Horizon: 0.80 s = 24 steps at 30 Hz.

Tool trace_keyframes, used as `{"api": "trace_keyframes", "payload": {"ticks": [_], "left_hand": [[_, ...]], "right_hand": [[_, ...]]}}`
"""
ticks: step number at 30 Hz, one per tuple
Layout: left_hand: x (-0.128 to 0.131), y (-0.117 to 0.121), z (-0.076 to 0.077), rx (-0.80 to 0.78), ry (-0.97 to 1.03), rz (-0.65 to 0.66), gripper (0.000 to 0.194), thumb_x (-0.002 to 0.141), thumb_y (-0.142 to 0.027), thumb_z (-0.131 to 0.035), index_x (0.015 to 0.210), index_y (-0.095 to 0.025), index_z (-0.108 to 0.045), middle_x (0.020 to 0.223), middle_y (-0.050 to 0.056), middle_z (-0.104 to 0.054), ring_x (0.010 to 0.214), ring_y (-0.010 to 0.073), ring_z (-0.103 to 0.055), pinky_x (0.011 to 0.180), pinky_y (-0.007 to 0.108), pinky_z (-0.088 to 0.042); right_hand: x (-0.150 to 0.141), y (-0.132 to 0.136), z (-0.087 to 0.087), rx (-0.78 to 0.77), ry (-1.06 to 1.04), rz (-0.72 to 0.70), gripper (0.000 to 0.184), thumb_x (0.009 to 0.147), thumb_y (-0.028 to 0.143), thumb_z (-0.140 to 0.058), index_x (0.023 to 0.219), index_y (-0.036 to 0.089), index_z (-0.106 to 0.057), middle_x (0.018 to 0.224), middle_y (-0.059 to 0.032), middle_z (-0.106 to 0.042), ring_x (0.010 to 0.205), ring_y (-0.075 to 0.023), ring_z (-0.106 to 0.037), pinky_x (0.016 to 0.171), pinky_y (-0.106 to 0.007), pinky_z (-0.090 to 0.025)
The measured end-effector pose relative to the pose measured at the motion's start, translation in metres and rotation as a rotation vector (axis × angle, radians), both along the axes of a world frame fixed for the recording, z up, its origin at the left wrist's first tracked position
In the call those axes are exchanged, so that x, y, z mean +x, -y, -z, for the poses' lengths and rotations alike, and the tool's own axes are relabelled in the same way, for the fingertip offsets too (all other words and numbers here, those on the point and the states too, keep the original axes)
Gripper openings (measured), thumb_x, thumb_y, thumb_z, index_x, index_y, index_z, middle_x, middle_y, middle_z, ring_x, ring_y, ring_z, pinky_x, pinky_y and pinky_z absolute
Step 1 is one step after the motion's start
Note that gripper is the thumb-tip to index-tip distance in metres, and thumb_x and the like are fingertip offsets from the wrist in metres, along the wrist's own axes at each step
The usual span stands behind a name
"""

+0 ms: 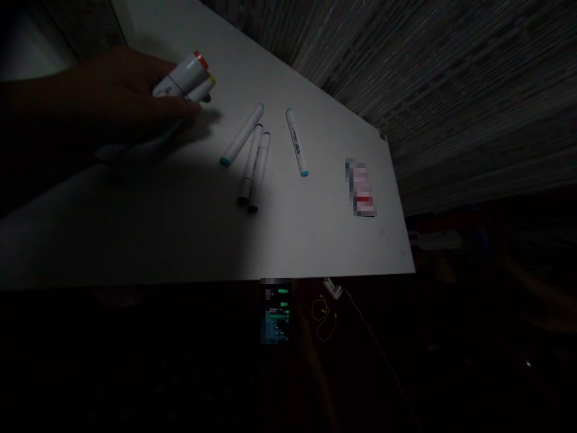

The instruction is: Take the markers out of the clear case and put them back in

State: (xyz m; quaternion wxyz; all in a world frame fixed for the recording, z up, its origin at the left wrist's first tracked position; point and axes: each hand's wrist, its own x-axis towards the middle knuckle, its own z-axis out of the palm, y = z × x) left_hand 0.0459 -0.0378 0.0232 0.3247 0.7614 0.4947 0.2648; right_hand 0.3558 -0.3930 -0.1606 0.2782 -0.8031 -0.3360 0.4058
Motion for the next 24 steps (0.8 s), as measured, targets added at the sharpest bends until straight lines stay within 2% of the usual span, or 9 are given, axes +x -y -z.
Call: {"api": "trace_keyframes", "payload": {"ticks": [4,10,17,24], "left_hand": [[0.003,0.006,-0.005,-0.035,-0.091,-0.067,0.023,0.078,-0.027,-0.052,0.087,-0.007,-0.059,0.057,-0.006,-0.043,0.047,0.0018,-0.036,0.060,0.021,-0.035],[0.002,0.004,-0.006,-0.008,-0.101,-0.054,0.020,0.078,-0.025,-0.052,0.084,-0.007,-0.059,0.057,-0.006,-0.042,0.047,0.0005,-0.036,0.058,0.018,-0.032],[0.003,0.003,-0.006,0.013,-0.138,-0.049,0.021,0.078,-0.026,-0.052,0.083,-0.007,-0.058,0.055,-0.007,-0.040,0.045,0.0000,-0.034,0.055,0.016,-0.027],[0.002,0.002,-0.005,0.009,-0.152,-0.046,0.021,0.079,-0.026,-0.051,0.085,-0.007,-0.059,0.057,-0.006,-0.042,0.047,0.0013,-0.036,0.059,0.019,-0.034]], "right_hand": [[0.003,0.004,-0.004,0.000,-0.001,-0.012,0.031,0.088,0.033,-0.052,0.112,0.015,-0.054,0.112,-0.0077,-0.055,0.094,-0.0178,-0.057,0.080,-0.037,-0.050],[0.001,0.006,-0.005,-0.007,0.020,-0.040,0.032,0.088,0.033,-0.052,0.113,0.014,-0.053,0.113,-0.0080,-0.055,0.095,-0.0179,-0.057,0.080,-0.037,-0.050],[-0.006,-0.004,-0.002,-0.018,0.095,-0.075,0.031,0.088,0.033,-0.051,0.113,0.015,-0.053,0.112,-0.0079,-0.055,0.095,-0.0179,-0.057,0.080,-0.037,-0.050],[-0.007,-0.008,-0.009,-0.030,0.160,-0.108,0.031,0.088,0.033,-0.051,0.112,0.014,-0.053,0.110,-0.0078,-0.056,0.093,-0.0173,-0.057,0.079,-0.036,-0.050]]}}
